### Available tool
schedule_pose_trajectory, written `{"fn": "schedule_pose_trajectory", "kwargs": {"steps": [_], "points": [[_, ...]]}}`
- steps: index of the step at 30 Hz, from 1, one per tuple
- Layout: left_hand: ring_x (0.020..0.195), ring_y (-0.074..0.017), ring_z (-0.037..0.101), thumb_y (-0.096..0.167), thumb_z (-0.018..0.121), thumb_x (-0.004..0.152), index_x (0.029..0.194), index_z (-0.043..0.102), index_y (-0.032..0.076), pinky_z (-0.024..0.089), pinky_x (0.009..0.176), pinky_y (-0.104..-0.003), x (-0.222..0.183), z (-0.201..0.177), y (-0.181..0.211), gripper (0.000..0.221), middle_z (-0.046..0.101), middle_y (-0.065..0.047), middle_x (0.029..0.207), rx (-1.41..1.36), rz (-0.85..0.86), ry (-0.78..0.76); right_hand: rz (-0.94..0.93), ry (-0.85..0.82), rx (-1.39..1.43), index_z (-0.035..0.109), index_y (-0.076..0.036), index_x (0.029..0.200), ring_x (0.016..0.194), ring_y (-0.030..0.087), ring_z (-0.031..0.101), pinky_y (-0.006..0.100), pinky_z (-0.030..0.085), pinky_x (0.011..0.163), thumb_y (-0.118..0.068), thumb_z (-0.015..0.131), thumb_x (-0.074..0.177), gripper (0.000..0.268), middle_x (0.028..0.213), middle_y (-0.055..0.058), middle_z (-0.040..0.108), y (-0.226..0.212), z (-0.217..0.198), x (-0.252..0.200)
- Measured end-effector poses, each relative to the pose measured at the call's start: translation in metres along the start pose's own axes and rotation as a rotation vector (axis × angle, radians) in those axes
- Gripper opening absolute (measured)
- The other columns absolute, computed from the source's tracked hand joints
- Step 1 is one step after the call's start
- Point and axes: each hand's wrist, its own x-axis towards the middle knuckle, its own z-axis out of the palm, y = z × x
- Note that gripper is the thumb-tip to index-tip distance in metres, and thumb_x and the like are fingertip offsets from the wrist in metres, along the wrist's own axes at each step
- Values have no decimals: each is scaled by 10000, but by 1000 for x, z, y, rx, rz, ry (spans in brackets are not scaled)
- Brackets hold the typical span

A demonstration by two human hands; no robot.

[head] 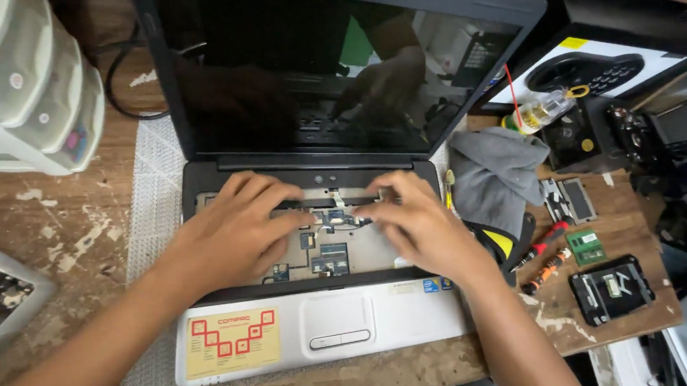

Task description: Cleaning the internal components of a laptop and reconnecting internal ribbon cables and connectors.

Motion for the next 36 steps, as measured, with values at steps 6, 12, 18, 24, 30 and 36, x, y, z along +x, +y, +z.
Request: {"fn": "schedule_pose_trajectory", "kwargs": {"steps": [6,12,18,24,30,36], "points": [[1233,-273,549,118,651,850,1122,728,202,408,1040,-511,1,4,2,295,619,-61,1266,23,-44,-91,78,-95,-55,758,-120,930,921,336,651,461,515,858,149,565,815,350,1111,161,641,6,-2,-1],[1267,-279,520,110,613,858,1131,731,196,386,1068,-519,2,3,3,310,603,-72,1284,39,-74,-117,83,-6,-85,632,-132,851,921,320,641,441,541,834,153,555,827,297,1129,101,614,29,1,-15],[1271,-296,505,114,589,866,1166,710,173,375,1071,-516,1,4,0,329,578,-106,1299,49,-64,-97,12,16,8,731,-112,1062,915,333,633,461,537,839,-46,729,869,204,1147,154,629,-2,0,-1],[1264,-305,479,116,558,888,1193,674,160,369,1064,-507,0,4,-1,329,539,-117,1315,47,-52,-78,-24,-89,20,752,-124,1101,924,344,613,478,512,851,-95,732,886,218,1193,170,613,-10,17,-1],[1255,-319,498,84,551,875,1166,689,142,368,1076,-518,0,1,0,327,554,-137,1293,14,-67,-64,13,-134,44,772,-150,946,950,314,606,473,504,876,-75,768,814,152,1206,134,622,0,18,-6],[1231,-330,524,104,559,877,1171,688,141,387,1067,-524,-2,5,-1,323,569,-145,1279,19,-88,-46,61,-206,65,775,-114,862,951,302,603,470,501,874,-112,782,784,78,1181,139,645,-7,11,-3]]}}
